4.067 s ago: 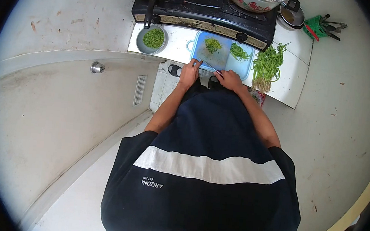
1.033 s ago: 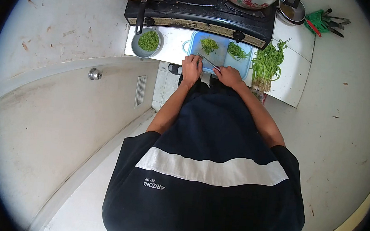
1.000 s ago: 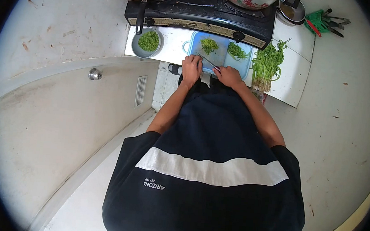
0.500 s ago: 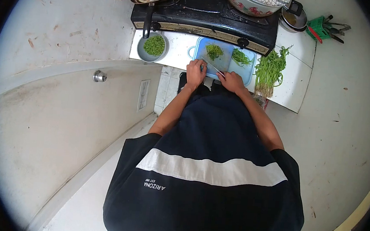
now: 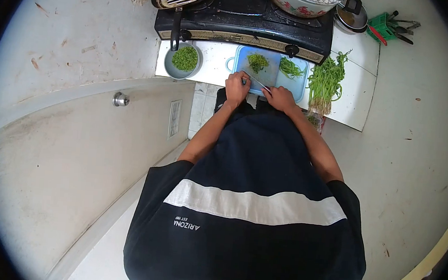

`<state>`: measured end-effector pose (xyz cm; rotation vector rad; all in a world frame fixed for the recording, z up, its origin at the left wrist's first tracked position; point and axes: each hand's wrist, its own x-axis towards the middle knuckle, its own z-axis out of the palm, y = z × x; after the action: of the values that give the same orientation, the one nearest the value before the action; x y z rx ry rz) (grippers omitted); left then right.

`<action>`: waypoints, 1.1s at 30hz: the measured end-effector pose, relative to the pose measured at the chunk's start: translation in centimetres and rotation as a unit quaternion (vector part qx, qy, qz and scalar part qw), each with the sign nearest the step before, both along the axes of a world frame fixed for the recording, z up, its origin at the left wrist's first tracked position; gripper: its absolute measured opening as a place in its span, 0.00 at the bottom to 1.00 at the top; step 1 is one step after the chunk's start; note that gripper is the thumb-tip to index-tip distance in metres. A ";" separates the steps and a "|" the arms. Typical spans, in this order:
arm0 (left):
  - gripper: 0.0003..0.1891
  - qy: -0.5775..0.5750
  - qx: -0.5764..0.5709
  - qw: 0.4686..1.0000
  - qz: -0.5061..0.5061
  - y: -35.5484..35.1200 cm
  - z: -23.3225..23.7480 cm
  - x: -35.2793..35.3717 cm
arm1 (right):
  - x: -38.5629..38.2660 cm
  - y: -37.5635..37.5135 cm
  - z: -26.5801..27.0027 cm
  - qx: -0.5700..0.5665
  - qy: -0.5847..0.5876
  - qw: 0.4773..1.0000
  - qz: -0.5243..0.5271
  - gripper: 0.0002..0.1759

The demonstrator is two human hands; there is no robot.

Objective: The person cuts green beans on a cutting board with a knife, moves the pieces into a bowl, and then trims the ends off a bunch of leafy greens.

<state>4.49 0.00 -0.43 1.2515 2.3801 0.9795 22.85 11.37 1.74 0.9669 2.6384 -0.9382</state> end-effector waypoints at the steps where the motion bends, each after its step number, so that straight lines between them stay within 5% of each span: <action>1: 0.03 0.001 0.000 1.000 0.000 0.0 0.0 0.0 | -0.2 0.1 0.0 0.001 -0.008 1.000 0.007 0.36; 12: 0.06 0.136 -0.018 0.980 -0.145 -1.1 0.9 -0.5 | 0.0 0.4 0.3 0.017 -0.019 0.999 0.022 0.36; 33: 0.16 0.148 -0.025 0.972 -0.183 -2.3 1.1 -0.2 | 1.0 0.2 1.1 0.035 -0.007 0.999 -0.005 0.33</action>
<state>4.28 -2.27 0.69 1.8423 2.2349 0.6538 23.89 11.58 2.82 1.0007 2.6722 -0.8439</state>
